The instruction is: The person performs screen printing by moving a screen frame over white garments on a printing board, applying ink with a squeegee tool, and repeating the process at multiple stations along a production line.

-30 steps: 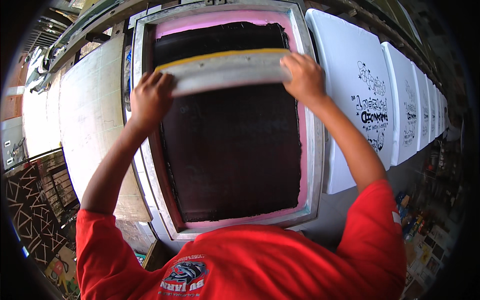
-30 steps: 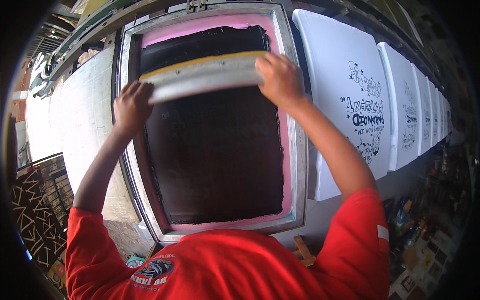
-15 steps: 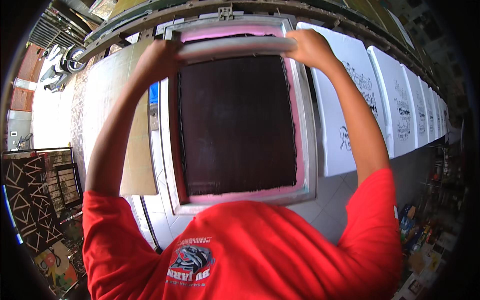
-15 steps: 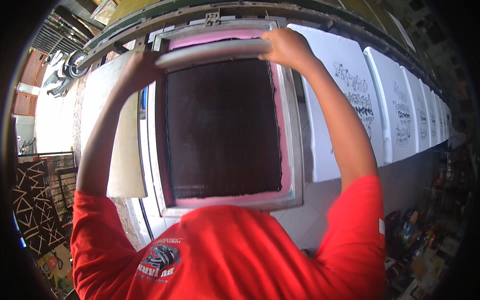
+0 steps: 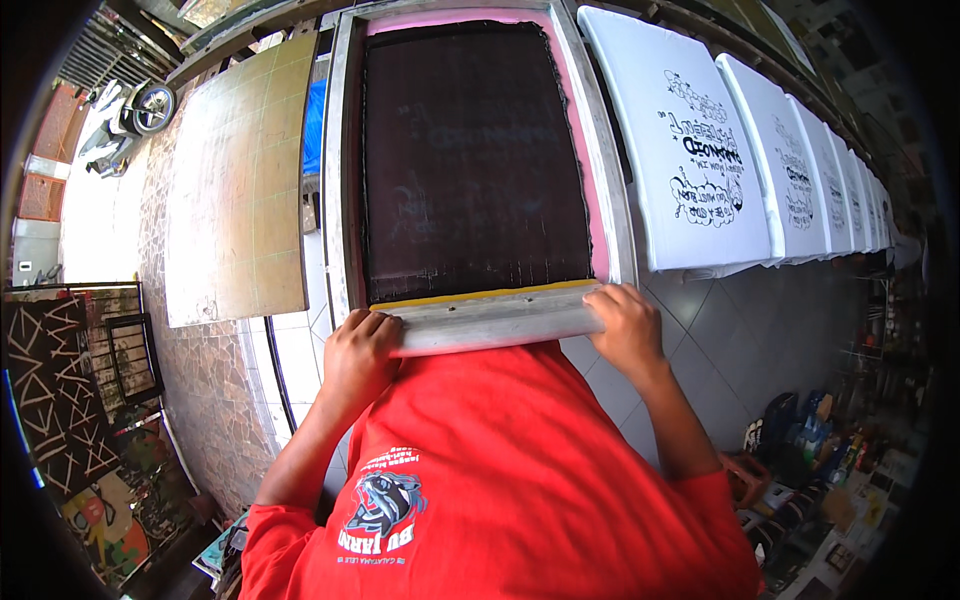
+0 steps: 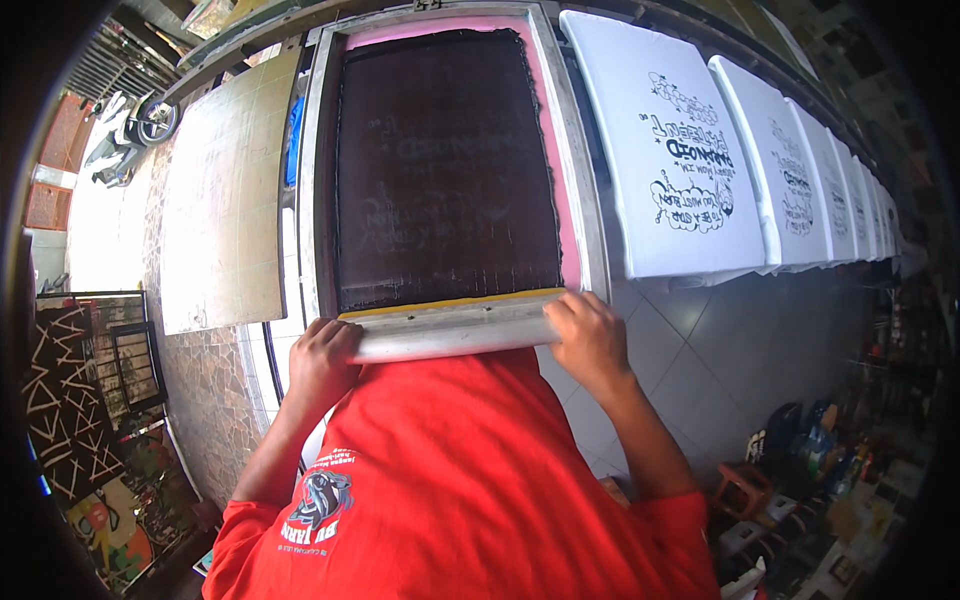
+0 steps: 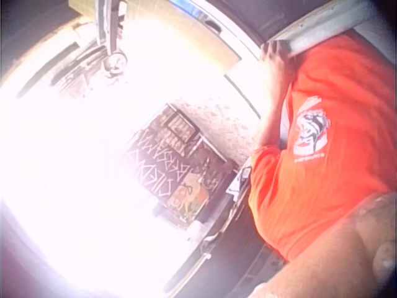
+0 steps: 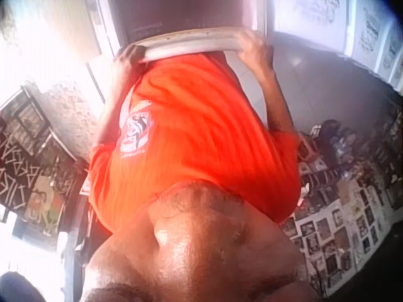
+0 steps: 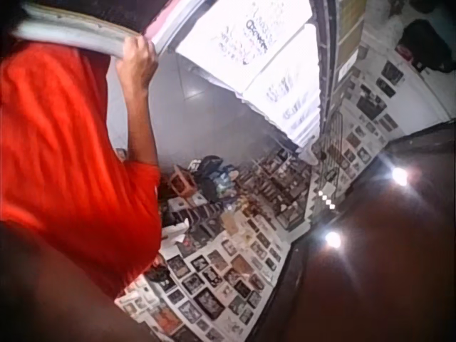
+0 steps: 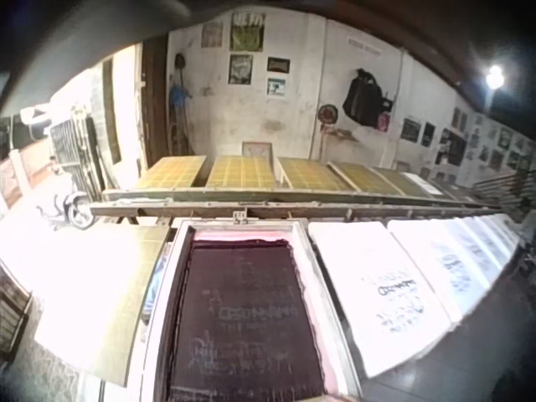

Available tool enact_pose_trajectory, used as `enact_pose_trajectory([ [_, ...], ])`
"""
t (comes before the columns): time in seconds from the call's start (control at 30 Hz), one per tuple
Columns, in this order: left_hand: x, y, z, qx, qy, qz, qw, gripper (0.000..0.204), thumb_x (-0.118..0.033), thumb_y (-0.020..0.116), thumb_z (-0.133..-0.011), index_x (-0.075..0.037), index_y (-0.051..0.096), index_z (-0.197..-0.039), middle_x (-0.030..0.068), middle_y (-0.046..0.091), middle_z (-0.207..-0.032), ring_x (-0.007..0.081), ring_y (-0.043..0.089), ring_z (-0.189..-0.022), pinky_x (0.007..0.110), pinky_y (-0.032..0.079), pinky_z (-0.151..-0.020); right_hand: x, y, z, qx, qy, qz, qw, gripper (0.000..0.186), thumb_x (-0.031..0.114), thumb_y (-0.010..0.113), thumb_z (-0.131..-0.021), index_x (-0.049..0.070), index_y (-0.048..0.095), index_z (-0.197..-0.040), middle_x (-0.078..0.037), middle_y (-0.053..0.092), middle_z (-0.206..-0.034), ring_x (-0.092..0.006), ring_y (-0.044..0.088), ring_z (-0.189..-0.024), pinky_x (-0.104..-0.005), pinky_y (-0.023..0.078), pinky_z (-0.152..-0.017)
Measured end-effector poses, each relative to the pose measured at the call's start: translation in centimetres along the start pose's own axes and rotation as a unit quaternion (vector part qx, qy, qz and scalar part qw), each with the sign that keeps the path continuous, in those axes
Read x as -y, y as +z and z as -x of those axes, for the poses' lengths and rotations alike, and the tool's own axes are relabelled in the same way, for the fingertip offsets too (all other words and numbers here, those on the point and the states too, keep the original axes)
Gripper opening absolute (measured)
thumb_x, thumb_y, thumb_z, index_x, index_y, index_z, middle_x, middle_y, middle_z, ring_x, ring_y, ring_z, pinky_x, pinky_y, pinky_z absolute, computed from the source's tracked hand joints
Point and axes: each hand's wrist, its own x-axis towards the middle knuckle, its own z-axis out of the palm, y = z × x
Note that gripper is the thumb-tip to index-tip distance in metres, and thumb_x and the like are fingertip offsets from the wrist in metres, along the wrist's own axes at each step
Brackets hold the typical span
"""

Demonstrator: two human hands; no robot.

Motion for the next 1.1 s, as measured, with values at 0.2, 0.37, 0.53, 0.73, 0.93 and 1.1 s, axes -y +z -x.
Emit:
enact_pose_trajectory([
  [0.2,2.2,4.4,0.4,-0.053,0.057,-0.061,0.995,0.027,-0.008,0.069,-0.063,-0.006,0.066,-0.090,0.0056,0.066,-0.087,0.0246,0.064,-0.080,0.037,0.055,-0.070,-1.2,4.4,0.4,-0.087,-0.011,0.031,0.996,0.022,0.001,0.068,-0.070,0.008,0.065,-0.091,-0.004,0.061,-0.087,-0.0251,0.061,-0.083,-0.0381,0.053,-0.071],
  [0.37,4.6,2.3,-6.4,-0.050,0.040,-0.058,0.996,0.020,-0.008,0.068,-0.065,-0.009,0.063,-0.084,0.0073,0.062,-0.082,0.0293,0.063,-0.079,0.039,0.054,-0.065,-4.0,2.6,-6.3,-0.044,-0.037,-0.010,0.998,0.023,0.001,0.070,-0.066,0.005,0.063,-0.088,-0.010,0.064,-0.091,-0.0323,0.062,-0.087,-0.0437,0.052,-0.074],
  [0.53,1.5,-0.2,-2.7,-0.029,0.035,-0.027,0.999,0.017,-0.010,0.069,-0.066,-0.010,0.062,-0.082,0.0058,0.061,-0.081,0.0270,0.062,-0.079,0.038,0.054,-0.063,-1.2,-0.1,-1.9,-0.025,-0.013,0.012,1.000,0.025,0.001,0.069,-0.065,0.007,0.065,-0.088,-0.007,0.065,-0.089,-0.0294,0.063,-0.086,-0.0406,0.053,-0.072],
  [0.73,1.8,2.7,-1.0,-0.033,0.029,-0.043,0.998,0.027,-0.008,0.070,-0.065,-0.005,0.067,-0.092,0.0063,0.067,-0.088,0.0253,0.064,-0.082,0.036,0.054,-0.072,-1.4,3.0,-1.0,-0.053,0.008,-0.006,0.999,0.029,-0.003,0.070,-0.062,0.006,0.066,-0.089,-0.008,0.067,-0.091,-0.0282,0.065,-0.085,-0.0380,0.054,-0.073],
  [0.93,4.6,2.8,-7.9,-0.039,0.034,-0.051,0.997,0.029,-0.005,0.065,-0.064,-0.004,0.067,-0.093,0.0075,0.067,-0.088,0.0238,0.062,-0.077,0.034,0.054,-0.065,-5.3,3.9,-8.5,-0.061,-0.036,0.002,0.997,0.026,-0.001,0.069,-0.065,0.007,0.065,-0.089,-0.004,0.063,-0.088,-0.0236,0.062,-0.080,-0.0354,0.053,-0.069],
  [1.1,6.5,1.5,-10.8,0.006,0.050,-0.007,0.999,0.023,-0.014,0.067,-0.066,-0.004,0.064,-0.087,0.0087,0.067,-0.085,0.0256,0.063,-0.071,0.037,0.052,-0.064,-6.2,2.0,-12.5,0.007,-0.047,-0.036,0.998,0.031,-0.001,0.070,-0.058,0.006,0.065,-0.088,-0.006,0.063,-0.086,-0.0241,0.061,-0.078,-0.0351,0.053,-0.069],
])
